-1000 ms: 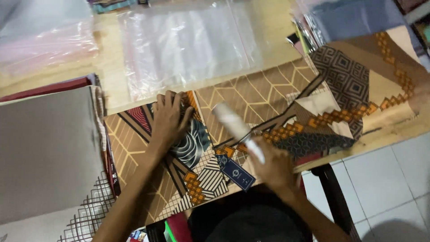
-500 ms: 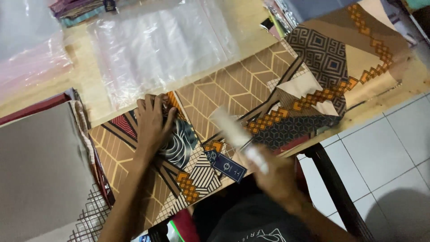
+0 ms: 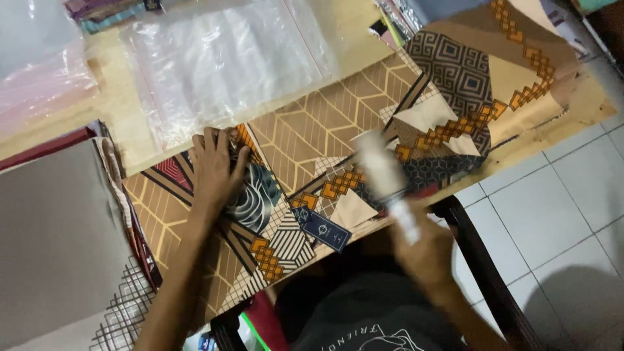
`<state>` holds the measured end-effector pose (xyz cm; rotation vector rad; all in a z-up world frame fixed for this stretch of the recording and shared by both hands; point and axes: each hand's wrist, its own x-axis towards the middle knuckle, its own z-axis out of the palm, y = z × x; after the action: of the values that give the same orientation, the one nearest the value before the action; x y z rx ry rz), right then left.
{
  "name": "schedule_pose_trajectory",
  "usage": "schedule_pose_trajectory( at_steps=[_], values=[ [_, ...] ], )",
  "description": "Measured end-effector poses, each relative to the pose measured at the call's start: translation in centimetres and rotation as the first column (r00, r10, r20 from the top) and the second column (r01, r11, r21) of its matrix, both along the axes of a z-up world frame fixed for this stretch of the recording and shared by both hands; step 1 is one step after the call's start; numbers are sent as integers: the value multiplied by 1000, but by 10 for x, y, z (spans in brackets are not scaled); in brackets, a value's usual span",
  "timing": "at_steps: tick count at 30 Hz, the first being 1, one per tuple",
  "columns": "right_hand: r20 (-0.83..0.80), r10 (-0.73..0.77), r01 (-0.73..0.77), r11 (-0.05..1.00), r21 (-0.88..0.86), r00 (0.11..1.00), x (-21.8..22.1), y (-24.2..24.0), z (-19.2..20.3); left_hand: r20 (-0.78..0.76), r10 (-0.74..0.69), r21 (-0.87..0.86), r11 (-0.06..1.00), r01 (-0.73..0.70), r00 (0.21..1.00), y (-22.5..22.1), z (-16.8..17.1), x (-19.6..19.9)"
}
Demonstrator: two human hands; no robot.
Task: Cleaning patterned fabric with a lint roller and folding it for packaging.
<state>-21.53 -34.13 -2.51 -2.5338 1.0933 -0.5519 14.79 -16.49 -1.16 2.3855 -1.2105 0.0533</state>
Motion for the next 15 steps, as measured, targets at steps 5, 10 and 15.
schedule_pose_trajectory(
  at_steps=[5,10,15],
  values=[
    [-61,154,-140,972,188,986,14,45,18,13,-4,21,1000,4,1000,0,0,1],
    [-151,-100,82,990,-116,984,-23,-36,-3,5,-8,-3,1000,8,1000,0,-4,3],
    [-41,-142,135,981,-142,989,-32,-36,7,16,7,19,1000,-7,1000,2,7,-3]
  ],
)
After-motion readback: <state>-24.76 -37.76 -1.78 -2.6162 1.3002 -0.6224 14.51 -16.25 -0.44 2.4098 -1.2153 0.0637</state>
